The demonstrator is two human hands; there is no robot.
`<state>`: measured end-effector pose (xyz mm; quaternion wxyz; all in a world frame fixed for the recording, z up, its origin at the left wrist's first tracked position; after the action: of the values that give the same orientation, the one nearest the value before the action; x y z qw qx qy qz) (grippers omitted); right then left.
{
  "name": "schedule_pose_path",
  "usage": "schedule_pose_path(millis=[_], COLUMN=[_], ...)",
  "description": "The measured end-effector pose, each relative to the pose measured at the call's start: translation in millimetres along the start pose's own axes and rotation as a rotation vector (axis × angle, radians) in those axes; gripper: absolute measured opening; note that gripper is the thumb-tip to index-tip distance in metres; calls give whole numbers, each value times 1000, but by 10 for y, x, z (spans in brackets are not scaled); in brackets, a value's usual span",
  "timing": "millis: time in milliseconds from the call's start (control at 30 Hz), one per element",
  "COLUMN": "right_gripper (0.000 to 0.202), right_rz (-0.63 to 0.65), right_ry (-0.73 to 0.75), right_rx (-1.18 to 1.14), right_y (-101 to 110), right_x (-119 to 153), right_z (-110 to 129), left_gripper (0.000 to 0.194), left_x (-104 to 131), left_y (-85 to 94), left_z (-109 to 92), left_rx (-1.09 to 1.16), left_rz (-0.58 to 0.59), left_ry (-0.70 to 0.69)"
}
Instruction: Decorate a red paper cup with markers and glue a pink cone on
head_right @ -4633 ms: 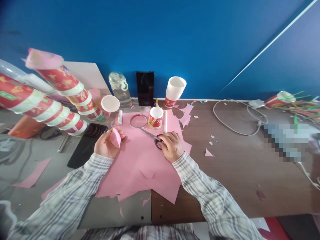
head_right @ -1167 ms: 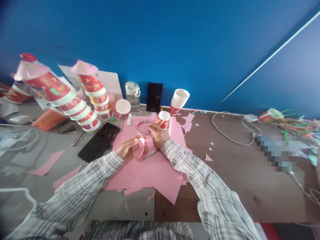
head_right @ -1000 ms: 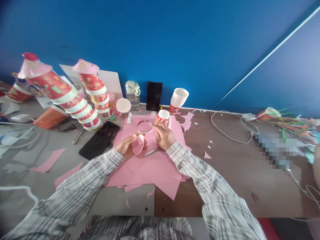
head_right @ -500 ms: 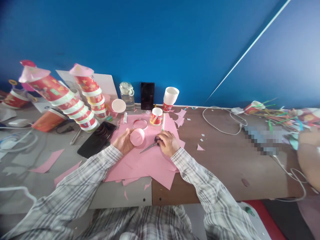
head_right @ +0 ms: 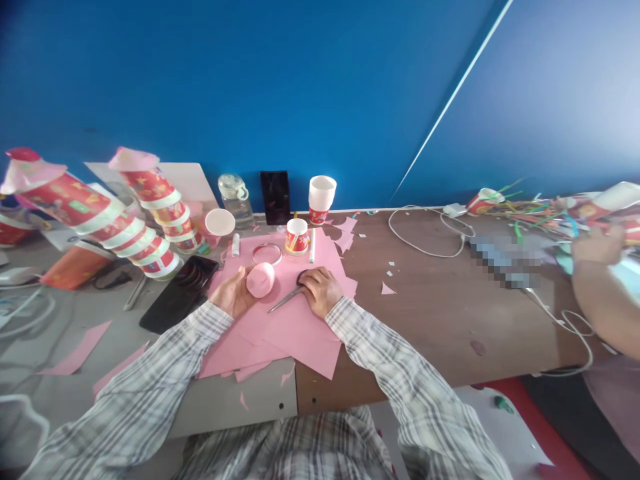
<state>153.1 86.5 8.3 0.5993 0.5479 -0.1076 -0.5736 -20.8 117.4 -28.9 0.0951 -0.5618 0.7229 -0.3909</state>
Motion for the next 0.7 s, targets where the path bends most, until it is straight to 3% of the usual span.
schedule_pose_path(millis=[167, 300, 433, 567, 700], right_gripper=[18, 21, 22, 27, 30], right_rz=[-39, -97, 0, 185, 424], right_ry=[-36, -74, -55, 0, 50], right_rx=[-57, -114, -167, -198, 37], right_y=[76, 220, 281, 85, -481], right_x=[-27, -75, -225, -620, -1159], right_z=[-37, -105, -87, 120, 467], left_gripper=[45, 46, 48, 49, 44], left_x=[-13, -2, 25, 52, 78], left_y=[81, 24, -46, -91, -115], left_z=[8, 7, 13, 46, 87], left_rx=[-44, -65, -76, -103, -133], left_rz=[-21, 29, 78, 135, 195], left_ry=[-24, -21, -21, 8, 44])
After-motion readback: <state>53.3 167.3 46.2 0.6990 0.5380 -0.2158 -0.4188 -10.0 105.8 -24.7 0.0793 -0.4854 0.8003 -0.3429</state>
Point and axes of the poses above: each hand's wrist, its own x-axis away from the middle knuckle, its own y-axis out of the back of the hand, z = x × y, the point moved 9 cm from there along -x, towards the middle knuckle, and after that the axes turned 2 degrees about x, right-handed, at the moved point
